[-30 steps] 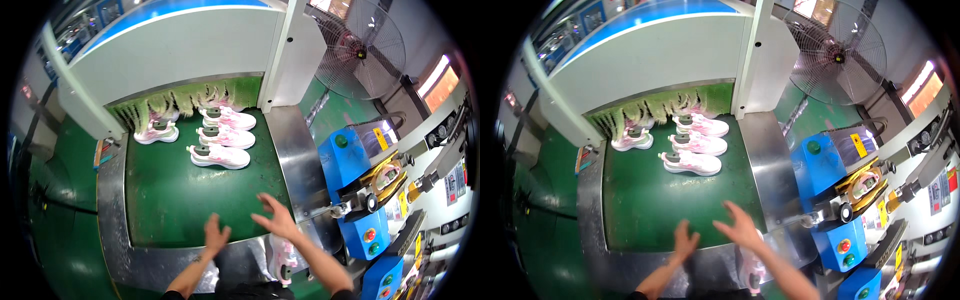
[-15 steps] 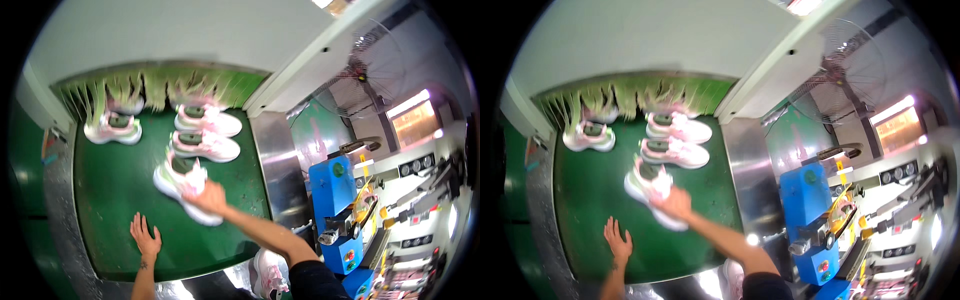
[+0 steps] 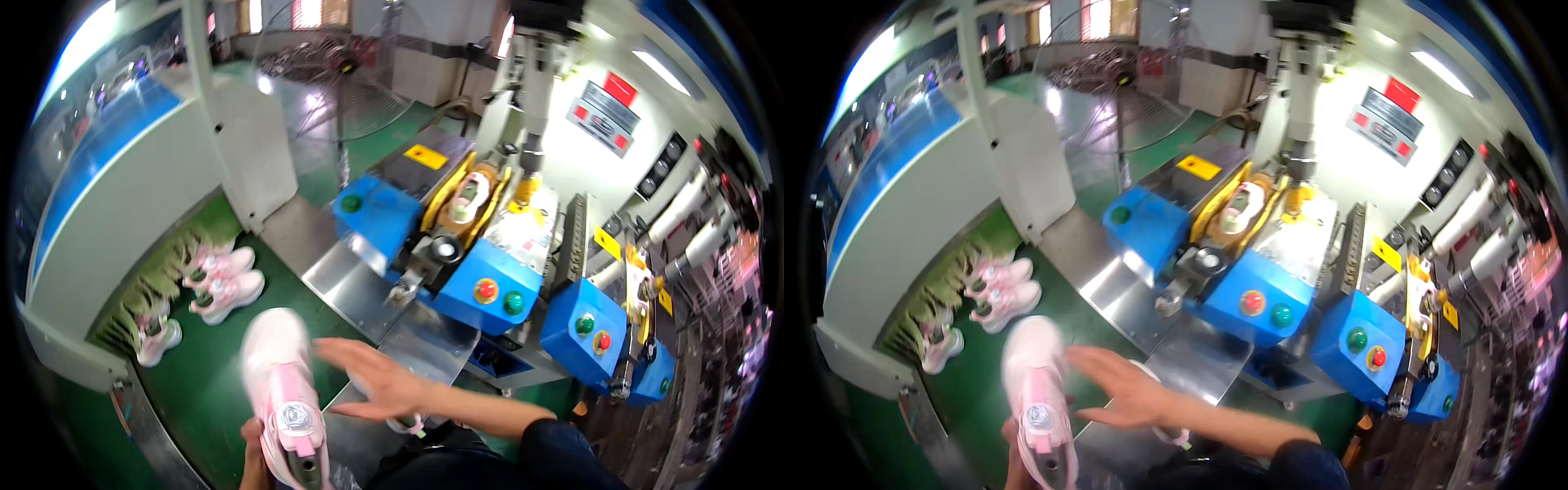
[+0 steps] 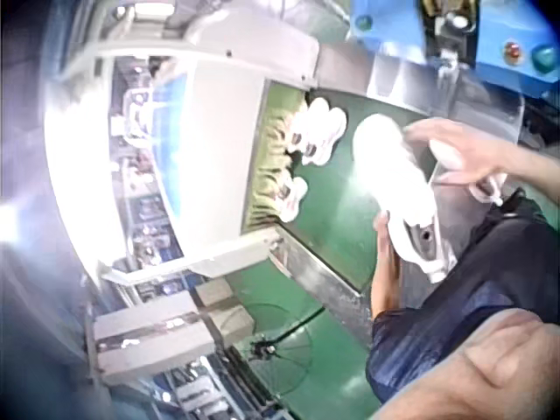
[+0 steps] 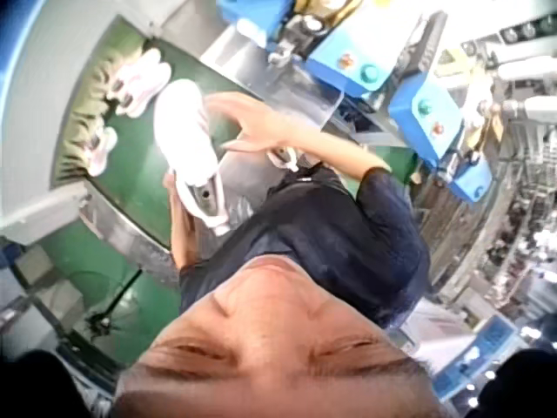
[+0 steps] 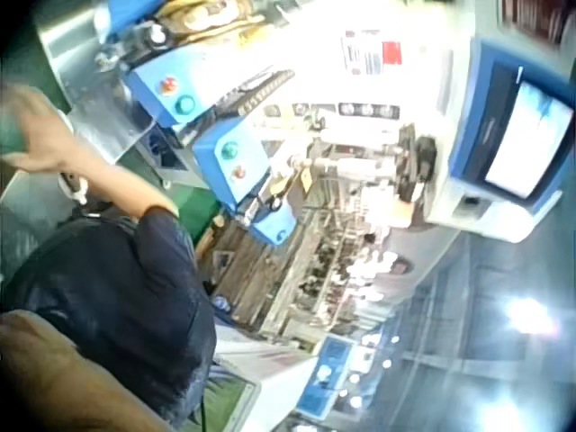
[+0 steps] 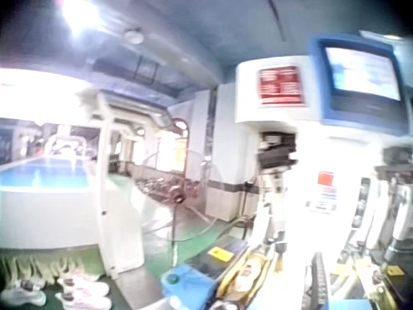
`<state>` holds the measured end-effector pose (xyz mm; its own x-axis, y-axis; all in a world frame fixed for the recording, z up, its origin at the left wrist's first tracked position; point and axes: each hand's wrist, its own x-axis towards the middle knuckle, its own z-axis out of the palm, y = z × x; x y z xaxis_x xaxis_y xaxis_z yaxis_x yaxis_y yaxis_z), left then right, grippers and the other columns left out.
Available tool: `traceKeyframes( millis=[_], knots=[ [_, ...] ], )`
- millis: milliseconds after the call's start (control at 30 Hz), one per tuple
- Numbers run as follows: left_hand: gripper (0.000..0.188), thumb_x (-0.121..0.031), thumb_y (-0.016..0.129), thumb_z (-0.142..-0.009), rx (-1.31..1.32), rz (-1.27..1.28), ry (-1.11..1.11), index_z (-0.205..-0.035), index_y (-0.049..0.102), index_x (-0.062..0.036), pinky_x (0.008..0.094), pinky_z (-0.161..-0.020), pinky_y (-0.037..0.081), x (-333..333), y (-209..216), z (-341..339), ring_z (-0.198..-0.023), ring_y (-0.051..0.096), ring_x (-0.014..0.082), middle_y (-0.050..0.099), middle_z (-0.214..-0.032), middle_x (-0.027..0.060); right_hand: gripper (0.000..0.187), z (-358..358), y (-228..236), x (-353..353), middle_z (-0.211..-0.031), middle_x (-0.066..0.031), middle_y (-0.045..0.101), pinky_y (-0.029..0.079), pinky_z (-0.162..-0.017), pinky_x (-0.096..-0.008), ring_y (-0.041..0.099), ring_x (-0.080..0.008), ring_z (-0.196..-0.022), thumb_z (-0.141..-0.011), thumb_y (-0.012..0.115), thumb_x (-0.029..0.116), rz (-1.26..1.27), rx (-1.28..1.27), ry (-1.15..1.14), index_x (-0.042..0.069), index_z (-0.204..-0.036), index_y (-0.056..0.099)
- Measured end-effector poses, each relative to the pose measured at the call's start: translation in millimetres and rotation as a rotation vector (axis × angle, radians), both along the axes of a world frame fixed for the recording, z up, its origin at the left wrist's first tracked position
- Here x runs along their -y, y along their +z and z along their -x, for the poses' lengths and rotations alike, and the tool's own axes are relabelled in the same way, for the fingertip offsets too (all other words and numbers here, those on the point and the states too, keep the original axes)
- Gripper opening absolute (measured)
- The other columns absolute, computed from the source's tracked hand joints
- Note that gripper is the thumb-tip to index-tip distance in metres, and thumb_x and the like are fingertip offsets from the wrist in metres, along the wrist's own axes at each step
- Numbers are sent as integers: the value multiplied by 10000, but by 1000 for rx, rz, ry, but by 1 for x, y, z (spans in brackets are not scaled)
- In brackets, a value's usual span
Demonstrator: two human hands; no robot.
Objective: The person picks up pink sneakers from a conveyor belt and places them individually into a hydraulic press machine. They align each shoe under the press, activate the machine using buttons, and then return the shoes to the conveyor or place them in a nearby rack.
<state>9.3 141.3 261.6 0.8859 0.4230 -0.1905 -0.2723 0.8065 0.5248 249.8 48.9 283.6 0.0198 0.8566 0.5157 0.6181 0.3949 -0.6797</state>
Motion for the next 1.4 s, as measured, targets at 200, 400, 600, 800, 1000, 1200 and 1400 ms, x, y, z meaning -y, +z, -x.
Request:
traceKeyframes(
  millis=[200,400,600,800,1000,1200,1400],
  knots=[
    [600,-335,498,-904,15,-259,-27,-1348,351,41,378,-994,412,73,-17,-107,-1159,502,271,461,-1313,202,948,18,-3,134,-1432,-178,293,298,-1075,-338,334,-235,-1319,-741,790,221,270,-641,-182,18,-1438,179],
    [660,-238,613,-861,-299,-403,214,-1366,303,53,382,-1048,350,143,-39,-232,-1245,437,259,407,-1373,201,528,-77,-21,213,-1105,-63,602,421,-937,-313,556,-151,-1048,-790,734,151,336,-892,-483,-18,-1223,483],
    [689,-311,590,-897,-227,-1221,205,-1374,255,57,378,-1078,310,28,-31,-441,-1316,363,301,366,-1390,254,438,-127,13,220,-1014,-69,619,466,-859,-330,583,-166,-941,-763,717,106,249,-1023,-670,-1,-1153,551],
    [616,-253,583,-816,-331,-1797,-156,-1298,373,68,428,-924,435,-74,-92,-629,-1054,559,413,549,-1142,314,566,-141,45,188,-1088,-156,599,439,-908,-358,563,-250,-1025,-714,762,227,408,-1060,-831,-36,-1161,533],
    [548,-134,615,-760,-183,-1353,-255,-1249,459,57,333,-895,454,-84,-63,-642,-1006,589,266,590,-1096,183,389,-164,44,171,-915,-101,647,485,-792,-328,605,-191,-847,-756,715,216,439,-921,-1017,-24,-1039,595],
    [566,-83,642,-807,-122,-360,-175,-1326,429,-6,318,-851,507,-120,-14,-486,-1019,616,208,593,-1172,117,166,-205,48,117,-756,-59,604,489,-613,-323,591,-182,-682,-801,641,92,862,-1164,-1052,-2,-929,593],
    [503,-40,537,-826,-100,-61,397,-1310,410,16,289,-692,527,-139,-95,-256,-966,619,203,594,-1131,142,394,-344,41,-27,-1083,-116,607,500,-823,-341,595,-208,-969,-885,586,251,599,-1318,-947,6,-1190,537]
  ],
)
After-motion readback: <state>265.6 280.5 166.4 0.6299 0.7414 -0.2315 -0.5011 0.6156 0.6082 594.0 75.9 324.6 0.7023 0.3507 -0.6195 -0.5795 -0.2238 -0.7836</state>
